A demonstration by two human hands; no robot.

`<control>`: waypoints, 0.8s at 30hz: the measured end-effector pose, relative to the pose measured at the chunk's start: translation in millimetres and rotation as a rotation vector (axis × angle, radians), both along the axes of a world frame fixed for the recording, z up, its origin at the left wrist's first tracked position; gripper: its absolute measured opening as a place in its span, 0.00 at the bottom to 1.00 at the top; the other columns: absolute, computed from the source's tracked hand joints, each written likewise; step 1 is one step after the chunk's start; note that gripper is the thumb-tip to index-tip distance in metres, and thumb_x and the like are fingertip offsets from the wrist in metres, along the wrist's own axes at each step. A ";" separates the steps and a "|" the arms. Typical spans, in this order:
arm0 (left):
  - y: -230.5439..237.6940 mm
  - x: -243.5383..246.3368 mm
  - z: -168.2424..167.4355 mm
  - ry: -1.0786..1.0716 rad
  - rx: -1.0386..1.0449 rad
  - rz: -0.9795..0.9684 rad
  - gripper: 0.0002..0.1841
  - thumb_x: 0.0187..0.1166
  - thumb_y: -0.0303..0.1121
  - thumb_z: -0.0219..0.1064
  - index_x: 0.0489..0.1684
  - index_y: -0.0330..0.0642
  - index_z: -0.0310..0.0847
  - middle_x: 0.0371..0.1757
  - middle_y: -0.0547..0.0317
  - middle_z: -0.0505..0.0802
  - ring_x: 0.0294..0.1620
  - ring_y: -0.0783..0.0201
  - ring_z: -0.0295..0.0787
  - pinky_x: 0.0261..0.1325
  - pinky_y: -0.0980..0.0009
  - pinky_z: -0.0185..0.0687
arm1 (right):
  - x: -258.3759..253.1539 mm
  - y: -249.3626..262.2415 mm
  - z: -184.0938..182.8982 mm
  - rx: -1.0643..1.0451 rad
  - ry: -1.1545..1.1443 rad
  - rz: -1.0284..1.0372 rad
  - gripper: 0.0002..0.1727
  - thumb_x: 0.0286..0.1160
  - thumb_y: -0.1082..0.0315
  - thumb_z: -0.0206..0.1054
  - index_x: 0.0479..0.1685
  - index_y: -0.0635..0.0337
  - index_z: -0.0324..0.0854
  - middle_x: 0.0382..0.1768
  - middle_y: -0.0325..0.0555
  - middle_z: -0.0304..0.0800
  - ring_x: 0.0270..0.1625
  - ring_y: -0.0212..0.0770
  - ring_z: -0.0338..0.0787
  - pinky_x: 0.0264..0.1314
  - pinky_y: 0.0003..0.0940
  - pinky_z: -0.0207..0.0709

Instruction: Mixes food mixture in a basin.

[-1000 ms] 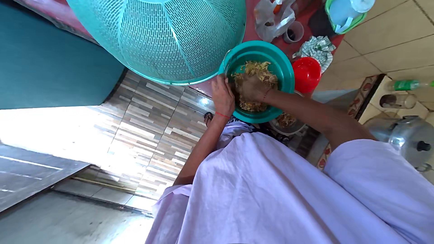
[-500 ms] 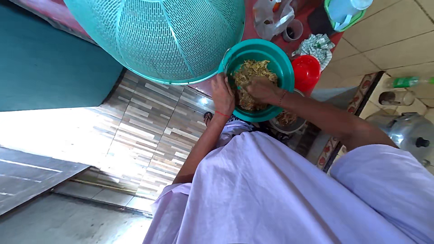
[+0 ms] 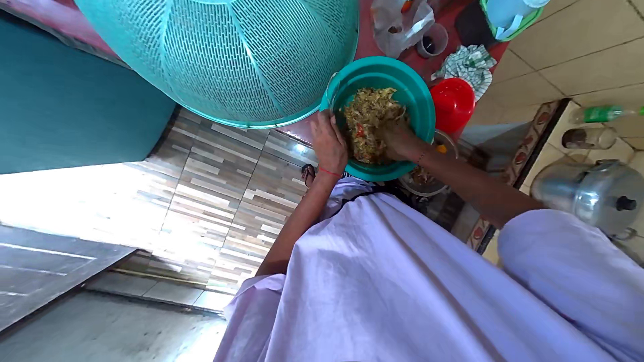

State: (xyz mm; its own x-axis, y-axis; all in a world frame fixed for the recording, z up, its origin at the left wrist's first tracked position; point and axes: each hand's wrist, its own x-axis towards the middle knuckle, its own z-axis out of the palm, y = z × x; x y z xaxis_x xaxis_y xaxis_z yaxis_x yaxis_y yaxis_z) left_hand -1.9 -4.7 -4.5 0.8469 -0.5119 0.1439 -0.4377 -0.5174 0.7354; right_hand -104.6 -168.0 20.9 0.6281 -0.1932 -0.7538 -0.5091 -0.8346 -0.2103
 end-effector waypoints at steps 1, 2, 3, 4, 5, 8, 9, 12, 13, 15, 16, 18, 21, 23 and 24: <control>0.1 -0.2 -0.3 0.004 -0.005 -0.006 0.16 0.91 0.28 0.48 0.59 0.25 0.77 0.48 0.32 0.88 0.50 0.38 0.86 0.55 0.51 0.81 | 1.6 6.7 -3.8 0.002 0.004 -0.003 0.46 0.63 0.62 0.81 0.89 0.45 0.68 0.82 0.75 0.66 0.81 0.83 0.63 0.77 0.79 0.61; -0.4 0.3 -0.1 0.013 -0.006 -0.012 0.16 0.91 0.28 0.47 0.60 0.24 0.77 0.48 0.32 0.88 0.51 0.37 0.86 0.56 0.51 0.81 | 5.3 12.0 -6.3 0.011 0.007 -0.015 0.47 0.63 0.62 0.81 0.90 0.42 0.67 0.84 0.75 0.62 0.82 0.84 0.62 0.73 0.80 0.64; -0.1 0.1 0.4 0.021 0.000 -0.018 0.16 0.92 0.28 0.48 0.60 0.24 0.77 0.49 0.31 0.88 0.51 0.37 0.86 0.57 0.51 0.81 | 9.2 17.5 -9.5 0.023 0.001 -0.040 0.46 0.61 0.64 0.82 0.88 0.40 0.69 0.85 0.77 0.60 0.82 0.85 0.61 0.69 0.83 0.67; 0.4 -0.2 1.3 0.030 0.014 -0.024 0.16 0.92 0.28 0.47 0.60 0.24 0.77 0.50 0.31 0.88 0.52 0.36 0.86 0.58 0.50 0.81 | 13.9 22.4 -12.7 0.027 -0.006 -0.058 0.45 0.59 0.67 0.83 0.86 0.40 0.72 0.85 0.77 0.58 0.80 0.87 0.62 0.65 0.84 0.69; 0.4 0.4 2.2 0.033 0.022 -0.027 0.16 0.92 0.28 0.47 0.60 0.24 0.77 0.50 0.31 0.88 0.52 0.36 0.86 0.57 0.50 0.81 | 20.1 25.7 -14.0 0.021 -0.002 -0.056 0.44 0.61 0.69 0.81 0.86 0.40 0.72 0.86 0.77 0.56 0.80 0.86 0.64 0.63 0.81 0.73; 2.0 1.5 2.4 0.036 0.035 -0.041 0.16 0.92 0.29 0.47 0.61 0.25 0.77 0.50 0.32 0.87 0.52 0.37 0.85 0.58 0.50 0.80 | 27.6 32.3 -24.9 -0.010 -0.092 -0.070 0.37 0.66 0.73 0.75 0.82 0.44 0.77 0.84 0.77 0.58 0.75 0.83 0.72 0.61 0.69 0.82; 1.1 1.9 2.2 0.036 0.030 -0.042 0.16 0.92 0.29 0.47 0.61 0.26 0.76 0.50 0.32 0.87 0.53 0.37 0.85 0.59 0.50 0.80 | 29.6 31.0 -27.7 -0.024 -0.147 -0.068 0.34 0.67 0.75 0.73 0.80 0.47 0.79 0.81 0.79 0.62 0.72 0.82 0.75 0.61 0.67 0.83; 1.8 1.2 2.9 0.047 0.041 -0.043 0.16 0.92 0.28 0.47 0.61 0.25 0.76 0.50 0.31 0.87 0.54 0.36 0.85 0.60 0.49 0.80 | 37.8 24.7 -28.1 -0.006 -0.257 -0.078 0.31 0.69 0.76 0.72 0.77 0.54 0.80 0.70 0.77 0.76 0.67 0.77 0.82 0.65 0.67 0.80; 2.2 1.7 3.3 0.044 0.044 -0.041 0.16 0.92 0.29 0.47 0.61 0.25 0.76 0.51 0.30 0.87 0.54 0.35 0.85 0.60 0.49 0.80 | 42.4 21.2 -24.8 0.003 -0.267 -0.087 0.31 0.67 0.75 0.73 0.76 0.56 0.80 0.67 0.75 0.81 0.64 0.74 0.85 0.63 0.67 0.80; 3.1 2.3 2.2 0.028 0.042 -0.035 0.16 0.92 0.29 0.48 0.61 0.25 0.76 0.50 0.31 0.87 0.54 0.36 0.85 0.59 0.49 0.81 | 49.0 14.1 -16.3 0.016 -0.253 -0.111 0.29 0.70 0.69 0.74 0.76 0.58 0.80 0.61 0.70 0.86 0.62 0.70 0.88 0.62 0.67 0.80; 3.4 2.2 1.8 0.017 0.037 -0.033 0.16 0.92 0.29 0.48 0.60 0.25 0.77 0.50 0.31 0.87 0.54 0.36 0.85 0.59 0.50 0.80 | 50.7 10.1 -11.0 0.024 -0.245 -0.122 0.28 0.74 0.64 0.73 0.75 0.59 0.79 0.59 0.68 0.88 0.62 0.68 0.89 0.62 0.67 0.80; 4.1 2.3 1.5 0.018 0.031 -0.037 0.16 0.92 0.28 0.47 0.61 0.25 0.76 0.50 0.31 0.87 0.54 0.36 0.85 0.60 0.50 0.80 | 52.5 1.6 -0.3 0.049 -0.242 -0.166 0.28 0.80 0.56 0.70 0.75 0.61 0.78 0.57 0.66 0.90 0.62 0.68 0.89 0.63 0.68 0.79; 4.5 2.3 0.1 0.022 0.026 -0.038 0.17 0.92 0.28 0.47 0.62 0.25 0.76 0.52 0.31 0.87 0.55 0.37 0.85 0.61 0.51 0.79 | 52.6 -11.3 18.2 0.108 -0.228 -0.258 0.37 0.78 0.51 0.72 0.83 0.61 0.70 0.63 0.68 0.87 0.68 0.68 0.85 0.72 0.68 0.74; 3.3 2.9 -0.2 0.026 0.032 -0.036 0.17 0.92 0.29 0.47 0.63 0.24 0.76 0.52 0.30 0.88 0.55 0.37 0.85 0.62 0.50 0.79 | 49.3 -19.4 26.8 0.103 -0.262 -0.299 0.40 0.75 0.53 0.75 0.87 0.58 0.67 0.69 0.66 0.85 0.73 0.66 0.83 0.76 0.67 0.72; 3.4 3.1 -0.1 0.034 0.035 -0.038 0.17 0.92 0.29 0.47 0.63 0.24 0.76 0.52 0.30 0.88 0.56 0.37 0.85 0.62 0.50 0.79 | 45.7 -22.6 29.4 0.081 -0.301 -0.322 0.38 0.74 0.56 0.75 0.86 0.56 0.69 0.70 0.64 0.85 0.73 0.66 0.83 0.76 0.67 0.72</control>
State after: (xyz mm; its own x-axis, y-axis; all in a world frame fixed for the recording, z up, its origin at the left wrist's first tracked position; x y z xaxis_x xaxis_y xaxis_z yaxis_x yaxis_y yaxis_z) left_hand 1.3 -1.3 -4.7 0.8311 -0.5477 0.0965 -0.4322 -0.5267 0.7320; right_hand -58.9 -190.6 50.4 0.7393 -0.3624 -0.5676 -0.6463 -0.6184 -0.4471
